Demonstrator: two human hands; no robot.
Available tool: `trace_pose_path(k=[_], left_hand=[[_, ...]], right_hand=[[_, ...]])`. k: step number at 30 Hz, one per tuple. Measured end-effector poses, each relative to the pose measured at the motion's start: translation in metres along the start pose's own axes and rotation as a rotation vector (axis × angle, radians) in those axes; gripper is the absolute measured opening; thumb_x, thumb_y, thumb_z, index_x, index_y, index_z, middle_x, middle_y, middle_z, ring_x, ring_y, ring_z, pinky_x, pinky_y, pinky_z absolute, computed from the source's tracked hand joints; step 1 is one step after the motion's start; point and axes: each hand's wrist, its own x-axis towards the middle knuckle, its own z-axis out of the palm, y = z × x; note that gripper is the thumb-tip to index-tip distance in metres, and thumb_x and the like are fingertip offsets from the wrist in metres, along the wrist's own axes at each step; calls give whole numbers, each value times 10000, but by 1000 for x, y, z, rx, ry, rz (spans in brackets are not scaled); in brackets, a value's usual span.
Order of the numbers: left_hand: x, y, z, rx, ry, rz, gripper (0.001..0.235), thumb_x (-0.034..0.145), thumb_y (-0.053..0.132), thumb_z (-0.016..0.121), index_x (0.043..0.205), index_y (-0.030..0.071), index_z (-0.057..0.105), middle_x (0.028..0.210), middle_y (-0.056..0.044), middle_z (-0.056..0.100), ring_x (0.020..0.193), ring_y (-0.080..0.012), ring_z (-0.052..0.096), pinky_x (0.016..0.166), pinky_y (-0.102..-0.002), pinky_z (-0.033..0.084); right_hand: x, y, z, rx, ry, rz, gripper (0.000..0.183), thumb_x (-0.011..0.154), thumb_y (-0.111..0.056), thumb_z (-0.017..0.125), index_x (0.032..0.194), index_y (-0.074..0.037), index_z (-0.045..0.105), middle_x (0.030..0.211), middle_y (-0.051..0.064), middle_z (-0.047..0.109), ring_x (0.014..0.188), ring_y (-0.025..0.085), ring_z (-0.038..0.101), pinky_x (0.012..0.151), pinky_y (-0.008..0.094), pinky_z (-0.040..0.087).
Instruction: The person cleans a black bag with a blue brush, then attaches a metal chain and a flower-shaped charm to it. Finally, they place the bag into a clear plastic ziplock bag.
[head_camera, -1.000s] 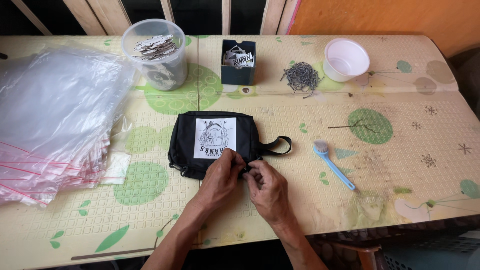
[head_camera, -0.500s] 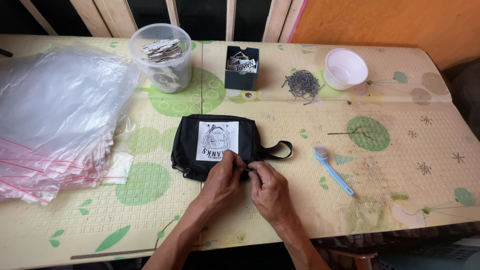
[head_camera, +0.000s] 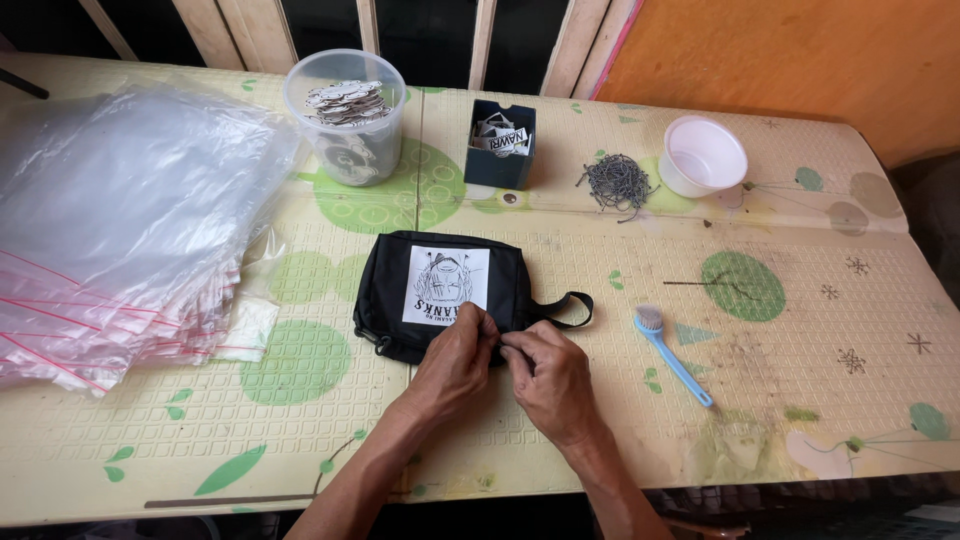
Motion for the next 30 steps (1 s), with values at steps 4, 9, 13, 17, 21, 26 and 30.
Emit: trace_pose_path(k=[4,9,13,17,21,26,30], left_hand=[[3,-3,3,-1,2,-4,91,996,105,554,1050,146,492,904,-202,700,908,-495,683,729,-580,520],[3,2,-2,-23,-2,-5,87,987,88,542,1048,120,489,909,-241,696,926,-528,674,736,-603,516],[2,4,-4,-29,-15,-18,71,987,94,540,1040,119,499,906,-224,707,927,-511,687,745,-590,520],[2,4,-6,-56,-26,-34,89,991,109,555,1055,117,493,916,-206,706,934,-478,703,767,-566,530],[-4,15,-15,-147,0,-47,103,1012,165,573,1083,111,520,933,-182,719,913,-395,713,775,-510,525],[-4,14,-18,-168,-3,-10,186,971,186,670,1081,111,539,958,-138,752,921,-325,728,786,-458,541],[-3,7,-14,-178,41,17,266,928,200,751,1076,107,550,930,-112,776,895,-303,742,766,-438,543]], right_hand=[[-1,-4,-4,-77,-28,-56,88,904,-89,703,942,-96,782,819,95,675,757,296,735,638,363,612],[-4,5,6,-82,14,-76,55,910,-101,711,928,-107,763,815,56,649,743,262,731,654,329,606],[-4,12,11,-81,45,-77,35,891,-103,734,890,-126,760,787,47,648,714,255,723,631,327,598],[-2,14,12,-10,90,-54,31,867,-130,756,855,-159,754,759,41,647,645,225,694,581,319,575],[-1,14,13,115,117,-20,40,856,-113,753,847,-151,765,754,75,667,622,244,683,555,335,553],[0,15,13,161,118,-18,62,875,-99,733,851,-146,766,751,73,673,653,252,691,585,340,556],[-2,16,12,181,108,-16,75,891,-114,728,866,-164,778,773,55,689,706,245,708,640,338,565]])
